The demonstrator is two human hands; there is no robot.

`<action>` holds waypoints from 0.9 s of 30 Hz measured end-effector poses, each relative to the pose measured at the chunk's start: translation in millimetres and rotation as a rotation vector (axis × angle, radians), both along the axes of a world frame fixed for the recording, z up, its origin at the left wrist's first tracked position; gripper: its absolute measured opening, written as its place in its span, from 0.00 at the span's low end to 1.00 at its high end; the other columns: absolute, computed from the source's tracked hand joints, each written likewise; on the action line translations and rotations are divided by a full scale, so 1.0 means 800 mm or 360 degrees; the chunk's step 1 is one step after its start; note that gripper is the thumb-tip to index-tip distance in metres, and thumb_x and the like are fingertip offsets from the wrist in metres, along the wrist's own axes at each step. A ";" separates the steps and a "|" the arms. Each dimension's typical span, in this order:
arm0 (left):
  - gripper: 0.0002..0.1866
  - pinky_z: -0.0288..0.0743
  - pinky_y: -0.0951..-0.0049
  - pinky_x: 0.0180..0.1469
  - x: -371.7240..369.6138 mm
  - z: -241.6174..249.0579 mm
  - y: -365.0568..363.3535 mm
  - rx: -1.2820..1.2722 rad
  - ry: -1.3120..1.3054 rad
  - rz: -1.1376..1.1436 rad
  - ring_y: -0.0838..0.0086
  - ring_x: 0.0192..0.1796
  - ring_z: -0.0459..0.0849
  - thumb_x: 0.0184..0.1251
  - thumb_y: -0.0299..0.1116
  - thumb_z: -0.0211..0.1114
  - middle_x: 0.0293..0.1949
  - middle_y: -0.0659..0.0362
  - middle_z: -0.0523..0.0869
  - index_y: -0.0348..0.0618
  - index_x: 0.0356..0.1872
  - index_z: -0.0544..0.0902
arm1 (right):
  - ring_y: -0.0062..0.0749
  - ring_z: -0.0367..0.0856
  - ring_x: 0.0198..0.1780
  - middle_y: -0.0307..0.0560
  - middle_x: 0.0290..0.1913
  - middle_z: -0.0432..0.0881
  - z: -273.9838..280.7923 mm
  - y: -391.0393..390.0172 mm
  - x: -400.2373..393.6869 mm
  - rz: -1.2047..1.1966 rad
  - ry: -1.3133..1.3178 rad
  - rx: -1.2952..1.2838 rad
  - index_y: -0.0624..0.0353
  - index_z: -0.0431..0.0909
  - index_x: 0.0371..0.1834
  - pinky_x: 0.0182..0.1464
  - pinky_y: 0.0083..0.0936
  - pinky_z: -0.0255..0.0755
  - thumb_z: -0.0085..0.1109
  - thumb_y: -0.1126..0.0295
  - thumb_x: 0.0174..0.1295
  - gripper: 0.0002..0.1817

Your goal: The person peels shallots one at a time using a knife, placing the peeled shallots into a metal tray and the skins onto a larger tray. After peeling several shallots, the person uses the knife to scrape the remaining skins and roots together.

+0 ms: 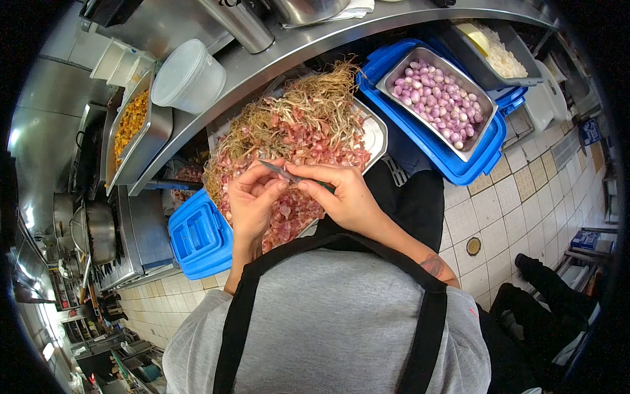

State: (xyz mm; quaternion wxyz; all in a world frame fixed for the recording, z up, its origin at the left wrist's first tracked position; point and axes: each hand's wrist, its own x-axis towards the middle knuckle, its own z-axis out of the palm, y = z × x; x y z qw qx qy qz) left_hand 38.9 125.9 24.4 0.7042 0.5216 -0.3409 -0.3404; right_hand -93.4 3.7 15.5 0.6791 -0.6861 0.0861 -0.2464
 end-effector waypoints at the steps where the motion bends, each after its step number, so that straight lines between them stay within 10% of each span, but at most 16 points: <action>1: 0.16 0.75 0.76 0.52 0.001 -0.003 0.001 -0.0006 0.0008 0.0005 0.72 0.48 0.79 0.54 0.12 0.61 0.48 0.54 0.75 0.28 0.46 0.78 | 0.23 0.80 0.36 0.49 0.38 0.83 -0.001 0.000 0.000 -0.0003 0.0003 0.0019 0.63 0.75 0.53 0.39 0.19 0.73 0.55 0.75 0.59 0.17; 7: 0.16 0.74 0.77 0.52 -0.010 0.002 -0.004 -0.0009 0.0185 0.0079 0.73 0.48 0.79 0.55 0.14 0.61 0.47 0.52 0.78 0.29 0.47 0.77 | 0.13 0.63 0.18 0.37 0.25 0.74 -0.001 -0.016 -0.003 0.0346 0.0070 0.1015 0.59 0.73 0.56 0.20 0.10 0.58 0.50 0.72 0.65 0.16; 27: 0.15 0.77 0.77 0.47 -0.015 -0.005 -0.009 -0.0041 0.0438 0.0206 0.72 0.42 0.83 0.59 0.17 0.59 0.41 0.53 0.82 0.33 0.48 0.75 | 0.10 0.63 0.18 0.36 0.25 0.74 -0.004 0.000 -0.001 0.0285 0.0037 0.0822 0.57 0.69 0.60 0.19 0.09 0.57 0.49 0.73 0.65 0.19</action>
